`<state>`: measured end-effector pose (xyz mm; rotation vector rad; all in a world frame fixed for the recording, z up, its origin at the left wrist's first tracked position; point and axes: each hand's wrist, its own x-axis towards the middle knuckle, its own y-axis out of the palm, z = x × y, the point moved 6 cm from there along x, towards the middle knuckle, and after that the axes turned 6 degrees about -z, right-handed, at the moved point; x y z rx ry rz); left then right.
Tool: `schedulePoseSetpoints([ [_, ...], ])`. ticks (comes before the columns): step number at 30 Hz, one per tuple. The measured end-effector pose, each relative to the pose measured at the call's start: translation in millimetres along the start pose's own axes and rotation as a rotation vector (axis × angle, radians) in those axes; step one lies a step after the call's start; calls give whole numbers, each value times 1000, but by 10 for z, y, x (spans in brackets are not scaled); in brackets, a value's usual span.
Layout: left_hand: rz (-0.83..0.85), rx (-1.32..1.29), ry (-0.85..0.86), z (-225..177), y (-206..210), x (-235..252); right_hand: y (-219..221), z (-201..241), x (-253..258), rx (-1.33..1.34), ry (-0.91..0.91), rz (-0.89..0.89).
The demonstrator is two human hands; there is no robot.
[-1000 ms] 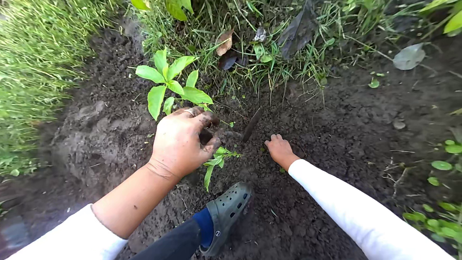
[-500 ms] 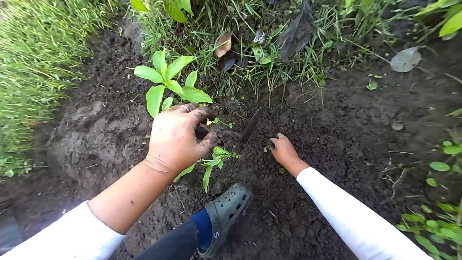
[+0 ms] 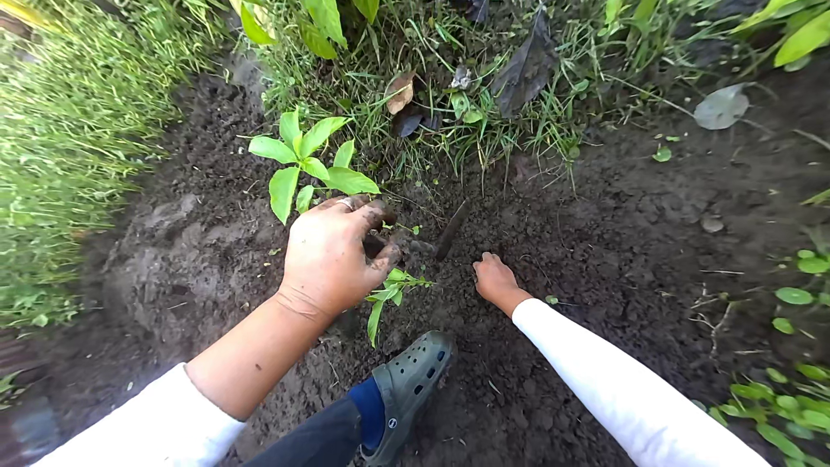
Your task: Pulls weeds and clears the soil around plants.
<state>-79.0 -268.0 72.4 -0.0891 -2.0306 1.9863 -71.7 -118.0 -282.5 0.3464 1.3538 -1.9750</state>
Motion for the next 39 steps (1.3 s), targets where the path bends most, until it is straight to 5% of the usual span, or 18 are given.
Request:
schedulePoseSetpoints([
  [10, -38, -4, -2, 37, -14, 19, -478, -420, -191, 308, 85, -80],
  [13, -43, -9, 3, 31, -15, 23, -1298, -424, -168, 270, 20, -177],
  [19, -27, -5, -4, 55, 2, 29, -3471, -511, -2, 357, -78, -707],
  [22, 3, -19, -16, 47, -3, 23, -3857, -606, 19, 342, 12, -826],
  [24, -2, -25, -16, 42, -1, 29, -3514, -552, -81, 340, -58, -839],
  [28, -23, -29, -13, 1, 0, 49, -1635, -522, 48, 283, -40, -347],
  [31, -32, -47, 7, -65, -19, 46, -682, -504, 39, 172, 77, -265],
  [39, -5, -52, 22, 50, 52, 62, -341, -343, -272, 152, 76, -259],
])
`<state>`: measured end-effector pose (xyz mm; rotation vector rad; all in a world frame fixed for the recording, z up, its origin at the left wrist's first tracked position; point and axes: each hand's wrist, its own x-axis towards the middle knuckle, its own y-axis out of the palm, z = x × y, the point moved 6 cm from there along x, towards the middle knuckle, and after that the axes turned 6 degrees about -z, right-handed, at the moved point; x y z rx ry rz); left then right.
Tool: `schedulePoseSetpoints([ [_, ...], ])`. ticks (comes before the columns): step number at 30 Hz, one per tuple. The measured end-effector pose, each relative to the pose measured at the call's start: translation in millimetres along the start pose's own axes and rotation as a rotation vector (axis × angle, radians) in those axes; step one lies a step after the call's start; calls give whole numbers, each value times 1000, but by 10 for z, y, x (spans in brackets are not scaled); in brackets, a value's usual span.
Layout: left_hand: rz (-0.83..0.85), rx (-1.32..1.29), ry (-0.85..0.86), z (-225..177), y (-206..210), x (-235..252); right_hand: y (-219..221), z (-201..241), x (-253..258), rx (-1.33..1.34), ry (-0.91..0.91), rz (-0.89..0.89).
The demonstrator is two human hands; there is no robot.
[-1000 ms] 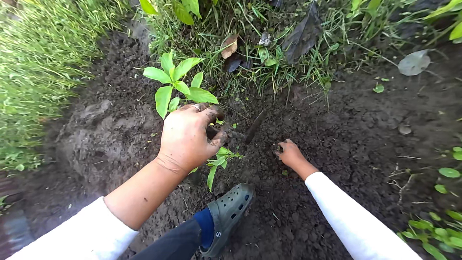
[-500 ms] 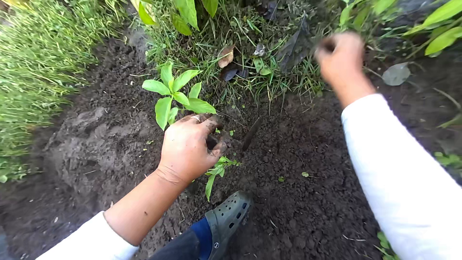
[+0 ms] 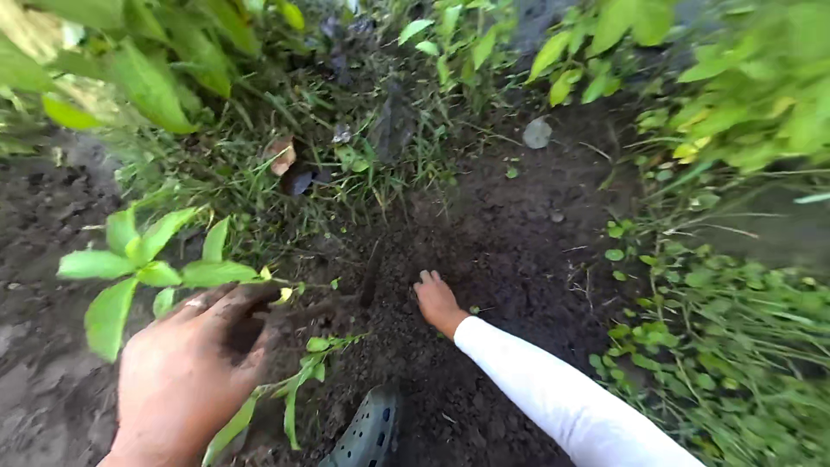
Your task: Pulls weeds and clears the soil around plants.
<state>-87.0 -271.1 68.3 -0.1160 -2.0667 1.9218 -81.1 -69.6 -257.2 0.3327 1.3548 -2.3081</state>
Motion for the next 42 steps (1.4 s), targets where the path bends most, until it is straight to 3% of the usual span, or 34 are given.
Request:
schedulePoseSetpoints([
  [5, 174, -50, -39, 280, 11, -38, 7, -365, -624, 248, 156, 9],
  [13, 209, -154, 16, 72, -56, 65, -330, -1296, -1469, 871, 403, 179],
  [17, 215, -129, 31, 104, -65, 81, -769, -2093, -1512, 448, 711, -243],
  [20, 245, -90, 9, 158, -44, 47, -967, -2740, -1564, 396, 971, -562],
  [23, 222, -56, 16, 181, -39, -2, -985, -3033, -1409, 345, 1138, -549],
  [29, 113, -12, 26, 75, -57, -10, -1025, -2901, -1144, 204, 1033, -417],
  [33, 77, -1, 23, 51, -51, -16, -1020, -2874, -1250, 277, 863, -498],
  [38, 45, 35, 4, 155, -18, -35, -914, -2157, -1425, 313, 574, -390],
  [42, 25, 57, 10, 165, -11, -23, -855, -1975, -1534, 309, 506, -350],
])
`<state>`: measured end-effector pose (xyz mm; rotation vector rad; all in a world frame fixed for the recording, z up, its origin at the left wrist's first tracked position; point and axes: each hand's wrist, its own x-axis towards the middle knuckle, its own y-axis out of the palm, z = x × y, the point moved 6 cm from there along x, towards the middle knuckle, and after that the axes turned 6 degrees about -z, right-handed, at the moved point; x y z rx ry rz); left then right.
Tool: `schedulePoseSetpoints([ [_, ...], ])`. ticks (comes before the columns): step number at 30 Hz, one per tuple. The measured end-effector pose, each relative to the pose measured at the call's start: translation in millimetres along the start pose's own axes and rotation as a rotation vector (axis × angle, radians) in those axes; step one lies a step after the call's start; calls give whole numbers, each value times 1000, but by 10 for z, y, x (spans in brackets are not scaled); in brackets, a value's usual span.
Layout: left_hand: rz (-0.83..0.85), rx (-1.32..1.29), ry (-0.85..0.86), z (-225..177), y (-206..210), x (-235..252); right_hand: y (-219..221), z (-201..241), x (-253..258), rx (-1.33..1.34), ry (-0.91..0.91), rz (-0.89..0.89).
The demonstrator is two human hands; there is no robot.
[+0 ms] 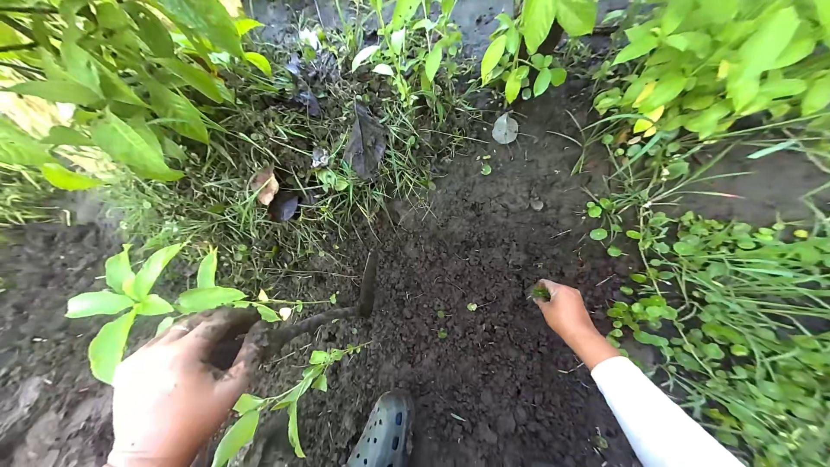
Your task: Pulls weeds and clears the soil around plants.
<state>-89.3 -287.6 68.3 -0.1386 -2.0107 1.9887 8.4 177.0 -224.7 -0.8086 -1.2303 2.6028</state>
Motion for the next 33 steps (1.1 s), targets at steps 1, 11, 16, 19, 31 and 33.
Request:
schedulePoseSetpoints([
  [1, -2, 0, 3, -5, 0, -8, -79, 6, -31, 11, -2, -28],
  [11, 1, 5, 1, -138, -26, 31, 198, 366, 188, -133, -277, 114],
  [16, -4, 5, 4, -215, -58, 12, 781, 417, 284, -275, -392, 117],
  [19, -13, 1, 12, -256, -78, 4, 791, 431, 328, -255, -406, 82],
  [31, -5, -4, -32, -151, -50, -10, 506, 276, 494, -271, -209, 26],
  [33, -14, 1, -26, -148, -50, -8, 394, 259, 543, -252, -180, -21],
])
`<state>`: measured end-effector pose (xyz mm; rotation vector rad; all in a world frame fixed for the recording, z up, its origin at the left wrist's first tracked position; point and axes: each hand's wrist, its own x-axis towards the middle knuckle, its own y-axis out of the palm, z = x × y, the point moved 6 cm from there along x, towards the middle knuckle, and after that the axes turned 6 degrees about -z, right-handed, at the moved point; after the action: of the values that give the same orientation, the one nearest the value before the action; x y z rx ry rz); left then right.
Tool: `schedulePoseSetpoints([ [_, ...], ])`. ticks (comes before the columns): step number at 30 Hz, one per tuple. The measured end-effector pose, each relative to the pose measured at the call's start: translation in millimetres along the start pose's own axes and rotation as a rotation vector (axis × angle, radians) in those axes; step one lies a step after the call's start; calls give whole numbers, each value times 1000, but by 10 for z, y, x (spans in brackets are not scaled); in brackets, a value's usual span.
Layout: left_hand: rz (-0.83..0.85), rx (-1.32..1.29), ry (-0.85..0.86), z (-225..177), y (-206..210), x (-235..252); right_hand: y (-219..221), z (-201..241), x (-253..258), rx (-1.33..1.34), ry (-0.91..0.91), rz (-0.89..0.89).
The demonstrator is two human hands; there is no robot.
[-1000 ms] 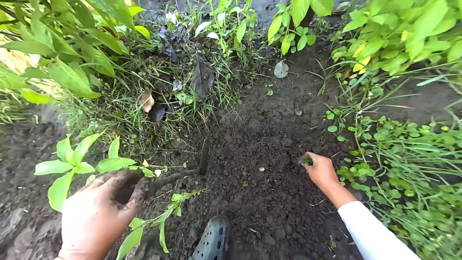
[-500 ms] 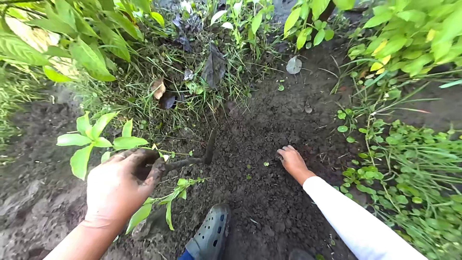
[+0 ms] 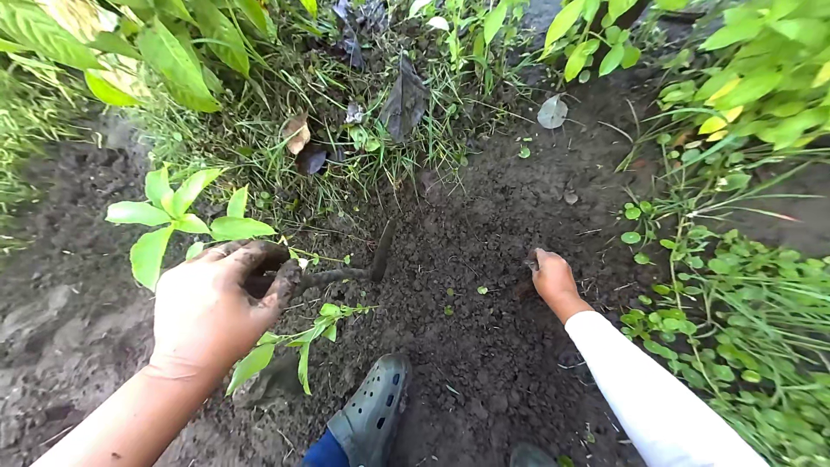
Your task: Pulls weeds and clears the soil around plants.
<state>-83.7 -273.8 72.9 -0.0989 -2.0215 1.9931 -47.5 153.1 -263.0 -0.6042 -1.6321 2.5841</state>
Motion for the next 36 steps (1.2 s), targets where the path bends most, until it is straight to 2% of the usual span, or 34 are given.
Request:
schedulePoseSetpoints([
  [4, 8, -1, -14, 4, 7, 11, -377, -85, 70, 69, 63, -110],
  [6, 10, -7, -20, -13, 4, 19, -628, -4, 54, 122, 21, -134],
  [9, 2, -14, -2, -57, -11, 24, -918, 247, -32, 195, -75, -27],
  [11, -2, -15, 8, -93, -14, 27, -931, 441, -128, 184, -180, 115],
  [14, 1, -16, 15, -131, -16, 28, -513, 663, -294, 82, -328, 348],
  [17, 0, -7, 21, -140, -23, 18, 110, 746, -455, -51, -338, 499],
  [20, -4, -13, 19, -131, -25, 3, 558, 750, -539, -134, -316, 569],
  [23, -18, -15, 24, -157, -35, -7, 636, 854, -614, -148, -349, 609],
  [25, -30, -19, 31, -182, -37, 4, 572, 956, -575, -28, -344, 589],
  [28, -32, -27, 45, -213, -37, 15, 530, 1191, -487, 112, -317, 463],
  [30, -30, -30, 55, -226, -31, 29, 634, 1336, -480, 46, -300, 413],
  [36, -39, -20, 36, -184, -45, 17, 981, 1607, -734, -240, -350, 443],
])
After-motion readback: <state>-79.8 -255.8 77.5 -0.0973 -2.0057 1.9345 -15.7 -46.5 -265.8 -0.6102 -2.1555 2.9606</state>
